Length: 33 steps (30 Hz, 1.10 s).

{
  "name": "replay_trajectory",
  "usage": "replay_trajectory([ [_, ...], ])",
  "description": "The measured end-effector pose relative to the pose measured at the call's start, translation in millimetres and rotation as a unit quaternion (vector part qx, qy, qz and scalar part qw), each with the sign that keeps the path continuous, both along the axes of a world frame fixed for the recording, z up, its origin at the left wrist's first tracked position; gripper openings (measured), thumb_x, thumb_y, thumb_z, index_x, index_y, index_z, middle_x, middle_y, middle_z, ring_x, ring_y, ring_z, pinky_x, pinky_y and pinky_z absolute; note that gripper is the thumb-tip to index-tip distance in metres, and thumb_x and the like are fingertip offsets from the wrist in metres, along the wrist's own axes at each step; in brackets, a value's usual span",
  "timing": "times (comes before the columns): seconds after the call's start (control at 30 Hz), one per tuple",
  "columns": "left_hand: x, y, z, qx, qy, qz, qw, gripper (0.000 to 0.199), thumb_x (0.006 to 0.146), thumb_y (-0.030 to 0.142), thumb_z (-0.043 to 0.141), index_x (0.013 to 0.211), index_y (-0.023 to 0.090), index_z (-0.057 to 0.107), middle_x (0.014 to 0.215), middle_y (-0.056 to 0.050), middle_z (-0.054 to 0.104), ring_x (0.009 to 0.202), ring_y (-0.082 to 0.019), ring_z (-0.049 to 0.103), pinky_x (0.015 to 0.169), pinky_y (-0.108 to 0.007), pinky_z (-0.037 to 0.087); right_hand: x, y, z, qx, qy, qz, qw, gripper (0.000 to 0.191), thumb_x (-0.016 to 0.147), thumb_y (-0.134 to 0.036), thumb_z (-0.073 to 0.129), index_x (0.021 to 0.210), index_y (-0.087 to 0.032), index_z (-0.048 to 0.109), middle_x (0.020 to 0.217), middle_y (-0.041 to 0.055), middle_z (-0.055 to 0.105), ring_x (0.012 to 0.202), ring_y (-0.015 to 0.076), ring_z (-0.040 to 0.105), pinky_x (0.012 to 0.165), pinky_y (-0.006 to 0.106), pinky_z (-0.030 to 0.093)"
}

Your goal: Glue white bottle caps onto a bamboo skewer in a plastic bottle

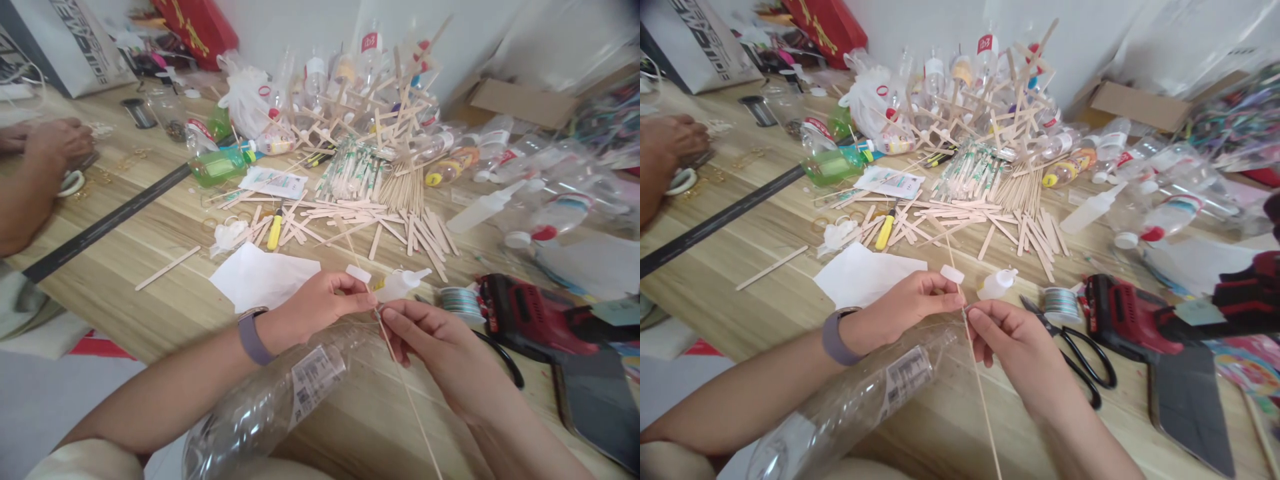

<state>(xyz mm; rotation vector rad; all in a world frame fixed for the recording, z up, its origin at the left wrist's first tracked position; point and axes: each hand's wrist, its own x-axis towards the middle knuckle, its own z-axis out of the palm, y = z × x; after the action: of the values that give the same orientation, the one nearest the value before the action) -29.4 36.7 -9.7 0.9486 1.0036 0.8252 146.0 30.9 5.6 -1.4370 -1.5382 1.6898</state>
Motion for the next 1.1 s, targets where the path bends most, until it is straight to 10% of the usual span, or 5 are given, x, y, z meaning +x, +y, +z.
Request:
replay_trajectory([
  [1.1, 2.1, -0.2, -2.3, -0.002, -0.007, -0.011, 1.000, 0.023, 0.070, 0.032, 0.075, 0.064, 0.015, 0.061, 0.064, 0.004, 0.056, 0.065, -0.009, 0.048, 0.068, -0.024, 0.036, 1.9, 2.8, -0.5, -0.010, -0.062, 0.008, 0.998, 0.044, 0.073, -0.061, 0.062, 0.057, -0.020, 0.055, 0.047, -0.0021, 0.050, 0.046, 0.0102, 0.040, 0.047, 0.025, 0.031],
])
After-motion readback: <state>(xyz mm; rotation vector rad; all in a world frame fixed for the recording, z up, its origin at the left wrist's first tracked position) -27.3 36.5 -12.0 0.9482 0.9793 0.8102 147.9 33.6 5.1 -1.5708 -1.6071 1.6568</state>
